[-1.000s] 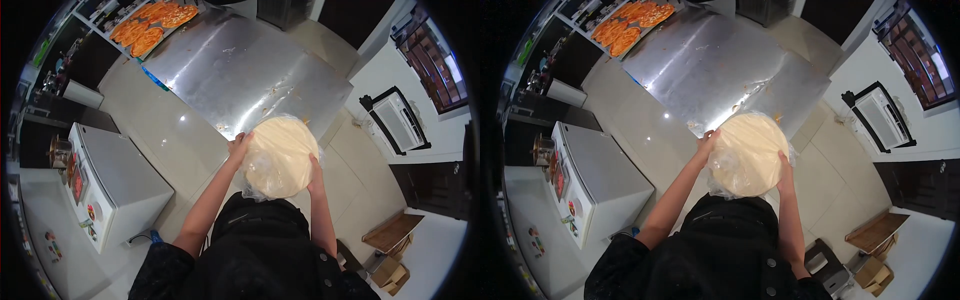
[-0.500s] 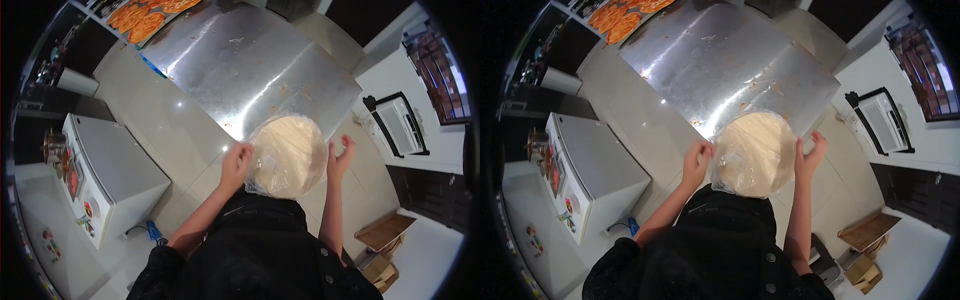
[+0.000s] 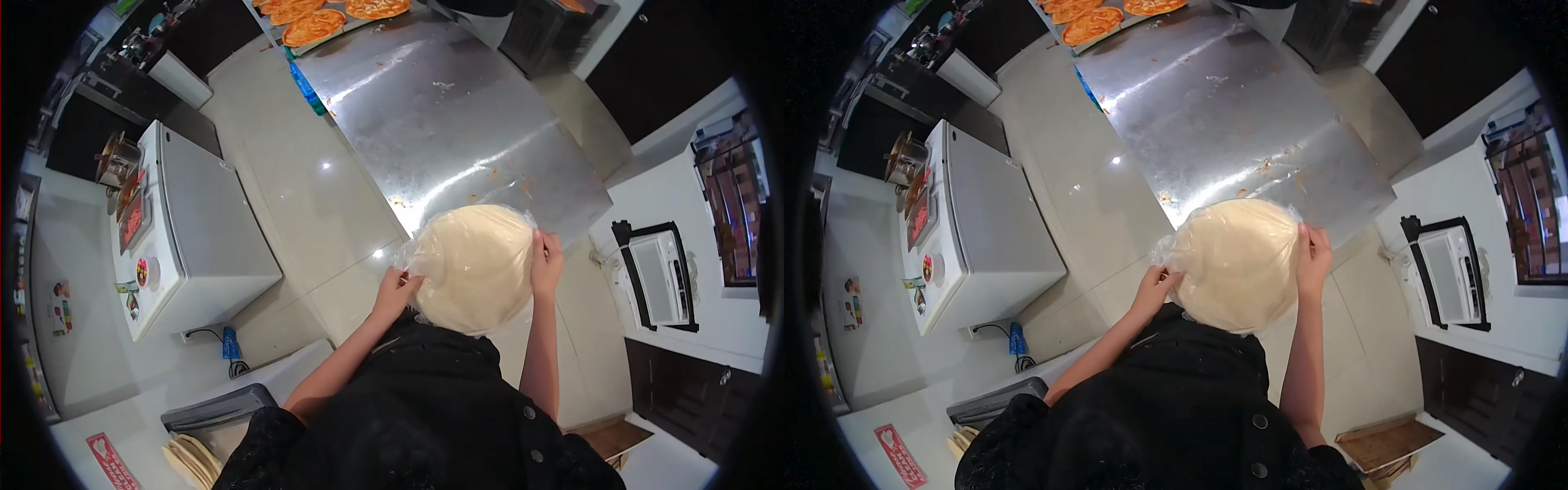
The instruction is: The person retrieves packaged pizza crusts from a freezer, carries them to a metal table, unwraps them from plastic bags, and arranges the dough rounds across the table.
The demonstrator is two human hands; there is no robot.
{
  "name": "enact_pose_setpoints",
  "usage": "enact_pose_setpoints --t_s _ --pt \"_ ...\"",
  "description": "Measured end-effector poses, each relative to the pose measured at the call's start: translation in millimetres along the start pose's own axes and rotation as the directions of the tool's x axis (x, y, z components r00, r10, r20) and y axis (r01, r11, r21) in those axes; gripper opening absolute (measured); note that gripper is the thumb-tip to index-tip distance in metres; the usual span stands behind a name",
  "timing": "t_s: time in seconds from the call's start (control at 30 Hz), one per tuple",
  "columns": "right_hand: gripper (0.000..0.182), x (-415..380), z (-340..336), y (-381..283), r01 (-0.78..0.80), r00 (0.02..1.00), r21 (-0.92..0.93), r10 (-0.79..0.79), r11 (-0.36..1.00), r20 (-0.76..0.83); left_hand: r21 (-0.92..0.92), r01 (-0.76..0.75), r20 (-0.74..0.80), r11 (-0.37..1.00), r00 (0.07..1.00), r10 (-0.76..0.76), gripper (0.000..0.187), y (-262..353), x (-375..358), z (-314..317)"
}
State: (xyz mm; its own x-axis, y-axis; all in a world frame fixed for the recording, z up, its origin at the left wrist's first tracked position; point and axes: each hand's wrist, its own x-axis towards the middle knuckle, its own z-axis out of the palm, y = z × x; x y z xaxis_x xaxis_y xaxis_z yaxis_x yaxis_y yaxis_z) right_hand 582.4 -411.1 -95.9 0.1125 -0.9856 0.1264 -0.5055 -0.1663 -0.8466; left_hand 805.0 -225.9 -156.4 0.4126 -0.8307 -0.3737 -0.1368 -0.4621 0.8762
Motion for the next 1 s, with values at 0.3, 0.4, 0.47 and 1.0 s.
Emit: enact_pose_setpoints --t_s 0.3,0.4,0.47,1.0 --pt "0.018 -24.6 2.6 10.0 -0.069 0.98 0.675 0.178 0.735 -0.094 -0.593 -0.024 -0.048 0.805 0.999 -0.006 0.045 52.5 12.4 -13.2" --pt "0.016 -29.6 7.7 29.2 -0.051 0.97 0.706 0.203 0.706 -0.133 -0.804 0.197 0.143 0.561 0.98 -0.138 0.048 45.2 20.3 -19.2" --pt "0.015 -32.0 11.1 36.7 -0.049 0.959 0.718 0.234 0.694 -0.161 -0.865 0.323 0.265 0.385 0.944 -0.197 0.049 37.2 25.3 -23.5" --pt "0.016 -29.0 97.3 -27.8 -0.102 0.812 0.907 0.56 0.41 -0.162 -0.191 -0.446 0.203 0.874 0.854 0.48 0.056 150.5 55.0 -131.3"
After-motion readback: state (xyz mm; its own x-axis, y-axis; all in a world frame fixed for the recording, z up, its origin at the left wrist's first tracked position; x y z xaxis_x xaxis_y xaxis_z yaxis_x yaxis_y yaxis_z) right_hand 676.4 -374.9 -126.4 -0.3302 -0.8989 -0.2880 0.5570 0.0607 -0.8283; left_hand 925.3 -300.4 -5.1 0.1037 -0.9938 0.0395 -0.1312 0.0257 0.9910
